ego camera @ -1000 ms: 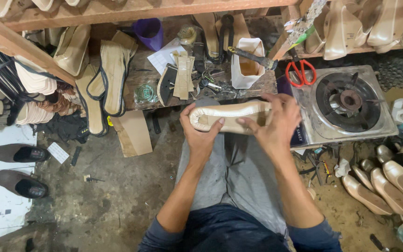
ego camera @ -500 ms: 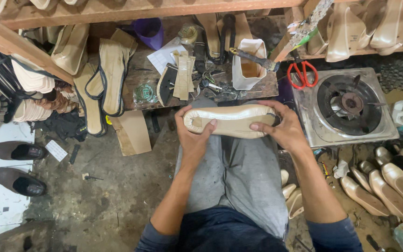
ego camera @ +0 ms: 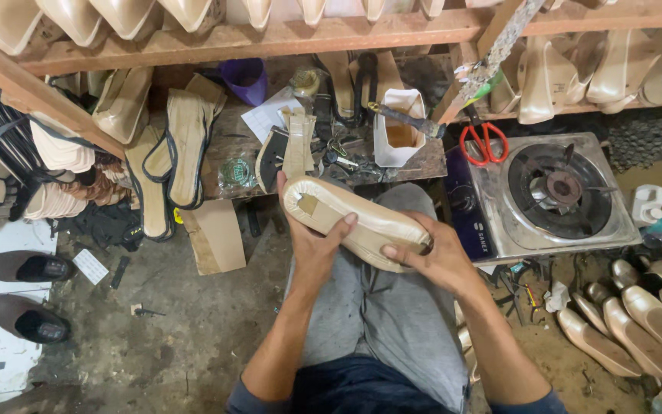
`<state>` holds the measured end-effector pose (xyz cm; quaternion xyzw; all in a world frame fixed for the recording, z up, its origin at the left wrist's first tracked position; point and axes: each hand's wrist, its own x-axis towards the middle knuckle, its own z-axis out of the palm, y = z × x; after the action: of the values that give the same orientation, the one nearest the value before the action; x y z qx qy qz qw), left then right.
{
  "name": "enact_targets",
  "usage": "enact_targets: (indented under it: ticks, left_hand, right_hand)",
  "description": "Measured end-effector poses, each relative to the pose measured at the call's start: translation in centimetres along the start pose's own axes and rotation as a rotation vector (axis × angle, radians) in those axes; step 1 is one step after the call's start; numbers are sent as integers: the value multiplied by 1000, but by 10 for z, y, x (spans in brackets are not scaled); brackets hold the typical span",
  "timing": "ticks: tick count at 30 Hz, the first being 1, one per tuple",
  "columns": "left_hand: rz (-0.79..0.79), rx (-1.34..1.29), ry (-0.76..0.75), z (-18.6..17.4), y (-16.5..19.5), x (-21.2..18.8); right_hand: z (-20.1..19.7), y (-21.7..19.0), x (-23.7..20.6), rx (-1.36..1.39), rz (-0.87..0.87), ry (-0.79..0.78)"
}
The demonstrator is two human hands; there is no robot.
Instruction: The person sits on the floor and applies glue to the inner edge of a beige shoe last using a brush. They repeatedly dip the brush into a container of glue and spread it along the seam, then place the last on a shelf and repeat the process on another last.
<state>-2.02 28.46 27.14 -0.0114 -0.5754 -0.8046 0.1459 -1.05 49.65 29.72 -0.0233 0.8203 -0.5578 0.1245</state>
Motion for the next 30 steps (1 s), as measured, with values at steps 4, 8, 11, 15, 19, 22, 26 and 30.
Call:
enact_targets:
  ticks: [4,8,11,15,19,22,26,30]
  left_hand:
    - [14,77,-80,1,26,8]
    - [-86,64,-128,8,45,11]
    - [143,219,-305,13,50,5]
    - [61,245,-358,11,42,6]
    - [-5,-17,-370,4,28,12]
    - [-226,-428,-305,0,20,10]
    - [-659,-796,-100,-4,16,2]
    - [-738,-769,-14,-5,17,-5]
  right_hand:
    - [5,-3,-5,-85,41,25]
    - [14,-1,-9,260,68,-10]
    - [24,1,-13,387,-37,-21]
    - [35,3,-9,362,-29,-43]
    - [46,1,-9,418,-15,-11]
    - [41,-4,-5,321,-231,-116]
    - [2,-8,46,155,-153,-140]
    - [-43,-1,144,-512,-401,483]
